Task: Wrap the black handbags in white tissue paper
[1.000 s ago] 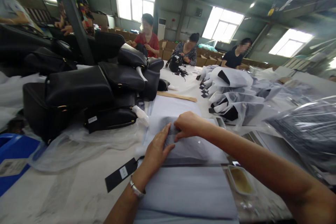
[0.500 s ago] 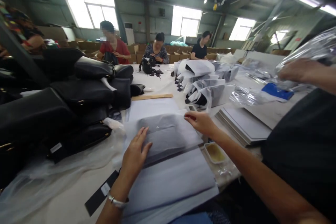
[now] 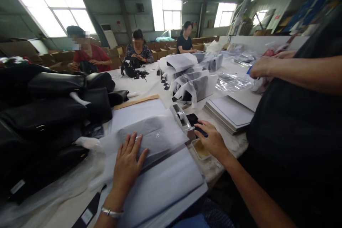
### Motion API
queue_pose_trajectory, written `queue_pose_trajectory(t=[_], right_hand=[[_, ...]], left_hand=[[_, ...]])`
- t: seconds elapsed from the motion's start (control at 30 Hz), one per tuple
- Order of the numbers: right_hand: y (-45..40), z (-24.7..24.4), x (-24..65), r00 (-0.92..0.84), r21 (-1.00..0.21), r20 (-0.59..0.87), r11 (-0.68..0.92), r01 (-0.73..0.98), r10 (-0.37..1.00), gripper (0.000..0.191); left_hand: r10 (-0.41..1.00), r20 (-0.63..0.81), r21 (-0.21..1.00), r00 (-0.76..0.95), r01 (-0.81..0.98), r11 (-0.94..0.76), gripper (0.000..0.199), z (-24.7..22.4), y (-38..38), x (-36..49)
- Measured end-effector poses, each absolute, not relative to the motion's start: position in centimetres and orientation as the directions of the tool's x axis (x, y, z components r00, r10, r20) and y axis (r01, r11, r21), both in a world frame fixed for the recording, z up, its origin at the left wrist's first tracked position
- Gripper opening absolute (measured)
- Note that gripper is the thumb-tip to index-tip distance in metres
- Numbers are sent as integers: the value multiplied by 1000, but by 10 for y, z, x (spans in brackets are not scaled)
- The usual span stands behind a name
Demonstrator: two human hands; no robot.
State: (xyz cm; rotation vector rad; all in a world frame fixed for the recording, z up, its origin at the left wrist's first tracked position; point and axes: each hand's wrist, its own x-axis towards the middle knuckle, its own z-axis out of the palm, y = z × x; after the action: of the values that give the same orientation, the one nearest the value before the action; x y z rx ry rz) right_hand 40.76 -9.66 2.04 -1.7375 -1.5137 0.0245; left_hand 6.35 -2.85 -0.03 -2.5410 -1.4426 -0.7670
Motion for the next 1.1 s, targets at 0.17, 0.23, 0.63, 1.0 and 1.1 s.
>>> queue_pose_trajectory(t=[0.17,0.23,0.63,1.0,1.1], right_hand=[[-77,25,409,273,-652,331,10,758,903,32],[-68,27,412,255,-703,247,-8,712,935,35],[-51,34,412,302,-976,-41,-103,192,952,31],[-66,64,401,404,-979,93,9,205,910,28],[-79,70,397,414,-946,115,-28,323,903,29]], left_hand=[[754,502,132,425,823,-552,59,1,-29,63],[752,509,135,420,823,-552,59,1,-29,64],[754,511,152,413,820,-552,61,-2,-29,63],[756,512,167,408,816,-554,62,-3,-28,63],[757,516,179,400,814,-552,62,-5,-28,63]])
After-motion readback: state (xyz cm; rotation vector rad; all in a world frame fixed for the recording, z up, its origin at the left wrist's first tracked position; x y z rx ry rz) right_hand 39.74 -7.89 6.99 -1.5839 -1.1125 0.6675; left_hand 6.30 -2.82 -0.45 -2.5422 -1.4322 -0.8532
